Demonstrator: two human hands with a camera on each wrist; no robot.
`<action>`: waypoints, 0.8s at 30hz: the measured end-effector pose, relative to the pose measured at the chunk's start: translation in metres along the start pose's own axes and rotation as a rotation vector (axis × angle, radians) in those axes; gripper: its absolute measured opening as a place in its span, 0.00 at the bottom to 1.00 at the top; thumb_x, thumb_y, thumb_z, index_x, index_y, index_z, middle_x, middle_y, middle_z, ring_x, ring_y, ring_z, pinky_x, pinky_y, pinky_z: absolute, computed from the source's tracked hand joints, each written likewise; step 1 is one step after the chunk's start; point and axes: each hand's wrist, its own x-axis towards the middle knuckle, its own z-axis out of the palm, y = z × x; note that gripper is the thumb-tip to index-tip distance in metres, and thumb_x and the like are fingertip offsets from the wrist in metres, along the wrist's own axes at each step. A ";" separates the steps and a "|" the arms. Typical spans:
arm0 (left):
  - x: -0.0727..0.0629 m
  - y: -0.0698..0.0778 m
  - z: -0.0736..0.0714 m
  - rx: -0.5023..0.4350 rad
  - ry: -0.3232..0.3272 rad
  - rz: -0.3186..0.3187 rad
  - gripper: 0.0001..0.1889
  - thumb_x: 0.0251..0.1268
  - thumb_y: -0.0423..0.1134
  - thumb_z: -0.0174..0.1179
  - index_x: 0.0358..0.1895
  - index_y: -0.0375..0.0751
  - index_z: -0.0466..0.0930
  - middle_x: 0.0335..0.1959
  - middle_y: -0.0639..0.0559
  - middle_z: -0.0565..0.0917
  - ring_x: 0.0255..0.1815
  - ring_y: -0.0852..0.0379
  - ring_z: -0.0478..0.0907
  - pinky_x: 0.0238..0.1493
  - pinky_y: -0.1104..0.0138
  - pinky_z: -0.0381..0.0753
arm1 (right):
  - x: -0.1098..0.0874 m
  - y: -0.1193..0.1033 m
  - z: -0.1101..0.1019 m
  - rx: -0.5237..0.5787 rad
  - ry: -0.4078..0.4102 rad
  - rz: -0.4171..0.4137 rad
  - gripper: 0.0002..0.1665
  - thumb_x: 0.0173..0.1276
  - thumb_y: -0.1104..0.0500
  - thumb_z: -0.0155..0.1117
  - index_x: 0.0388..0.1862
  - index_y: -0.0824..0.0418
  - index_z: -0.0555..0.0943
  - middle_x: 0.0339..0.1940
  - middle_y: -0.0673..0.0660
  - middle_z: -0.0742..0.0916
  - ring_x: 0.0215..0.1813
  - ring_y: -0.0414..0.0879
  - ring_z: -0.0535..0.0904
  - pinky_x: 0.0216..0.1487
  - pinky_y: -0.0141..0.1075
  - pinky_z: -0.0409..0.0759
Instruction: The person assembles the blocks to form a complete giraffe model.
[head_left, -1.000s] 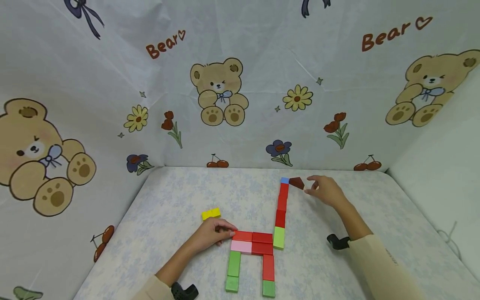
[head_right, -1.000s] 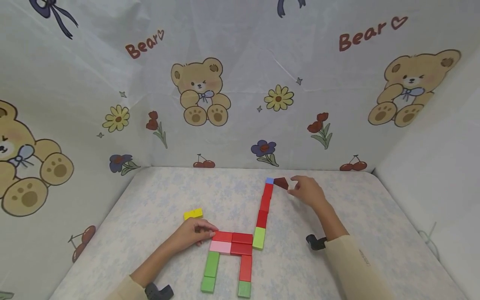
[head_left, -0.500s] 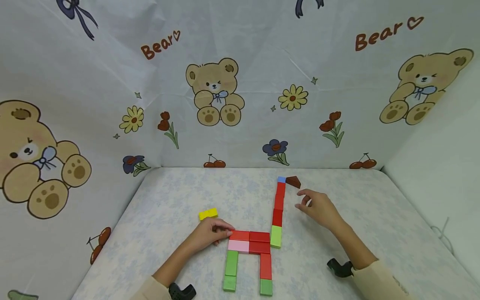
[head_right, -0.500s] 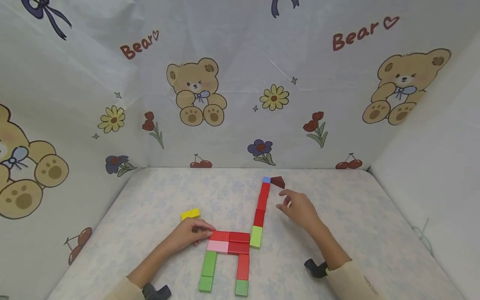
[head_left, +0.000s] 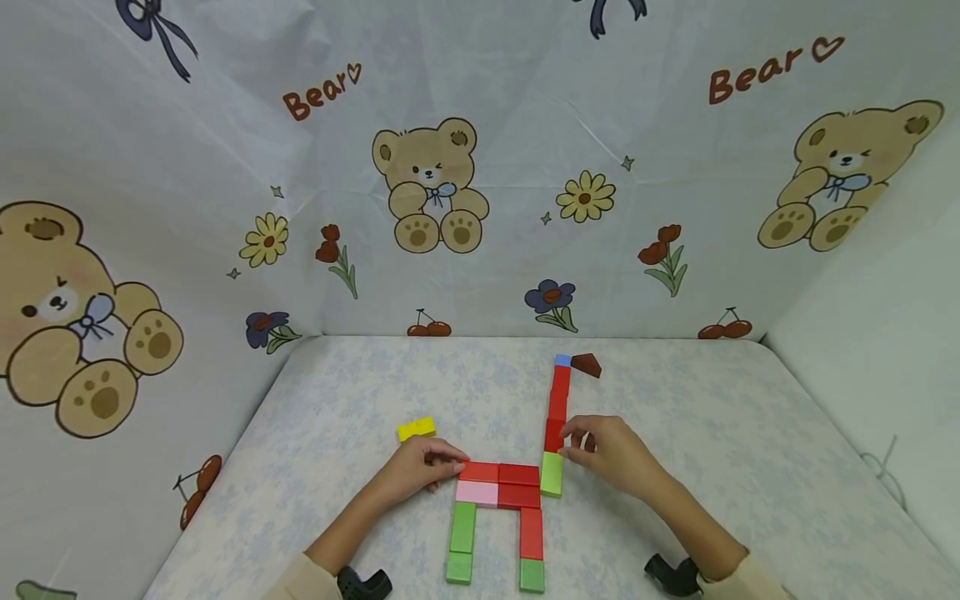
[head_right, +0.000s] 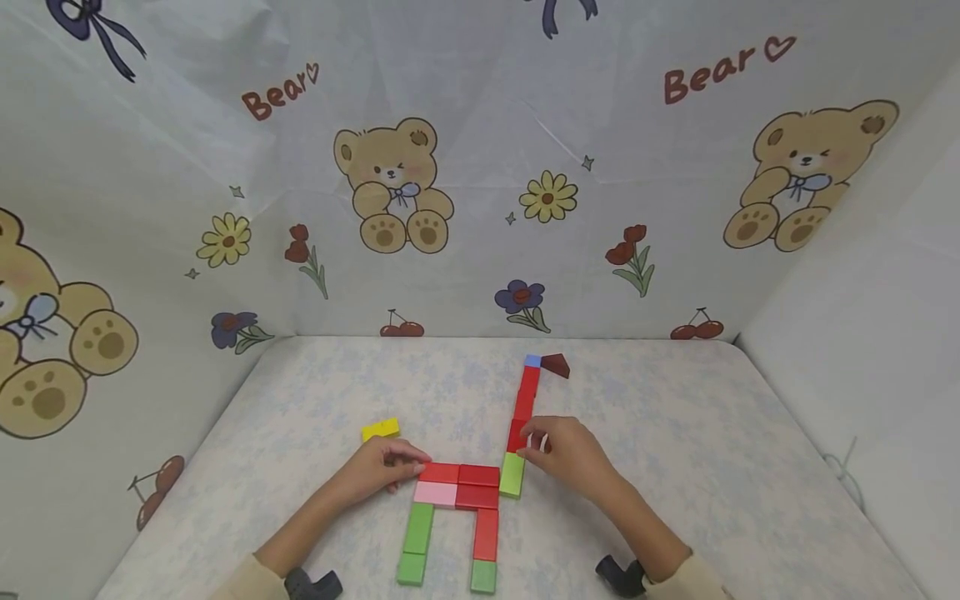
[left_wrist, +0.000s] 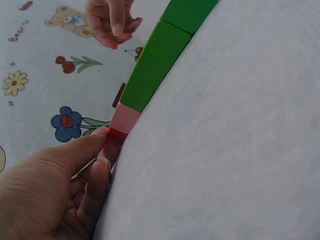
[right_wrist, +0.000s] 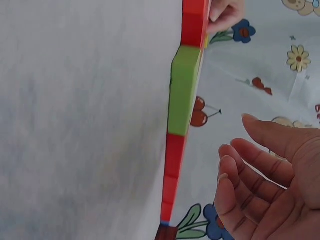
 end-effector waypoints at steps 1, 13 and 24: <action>0.000 0.000 0.000 0.000 -0.001 0.001 0.08 0.66 0.46 0.70 0.46 0.55 0.91 0.25 0.53 0.83 0.19 0.61 0.74 0.23 0.67 0.81 | -0.001 -0.003 0.001 0.003 -0.014 -0.013 0.10 0.62 0.61 0.77 0.41 0.58 0.87 0.26 0.42 0.81 0.30 0.41 0.76 0.28 0.30 0.77; 0.000 0.000 0.000 0.005 0.001 -0.001 0.08 0.66 0.46 0.70 0.46 0.56 0.91 0.26 0.54 0.83 0.19 0.61 0.74 0.23 0.68 0.80 | -0.009 -0.021 0.018 0.051 -0.190 -0.124 0.11 0.62 0.59 0.78 0.43 0.56 0.87 0.26 0.39 0.81 0.30 0.36 0.75 0.30 0.29 0.77; 0.000 0.001 0.000 0.005 0.004 0.004 0.08 0.66 0.46 0.70 0.46 0.55 0.91 0.28 0.53 0.84 0.19 0.61 0.74 0.23 0.67 0.81 | -0.010 -0.020 0.027 0.122 -0.255 -0.186 0.13 0.61 0.60 0.78 0.45 0.58 0.88 0.28 0.42 0.82 0.30 0.35 0.75 0.32 0.29 0.78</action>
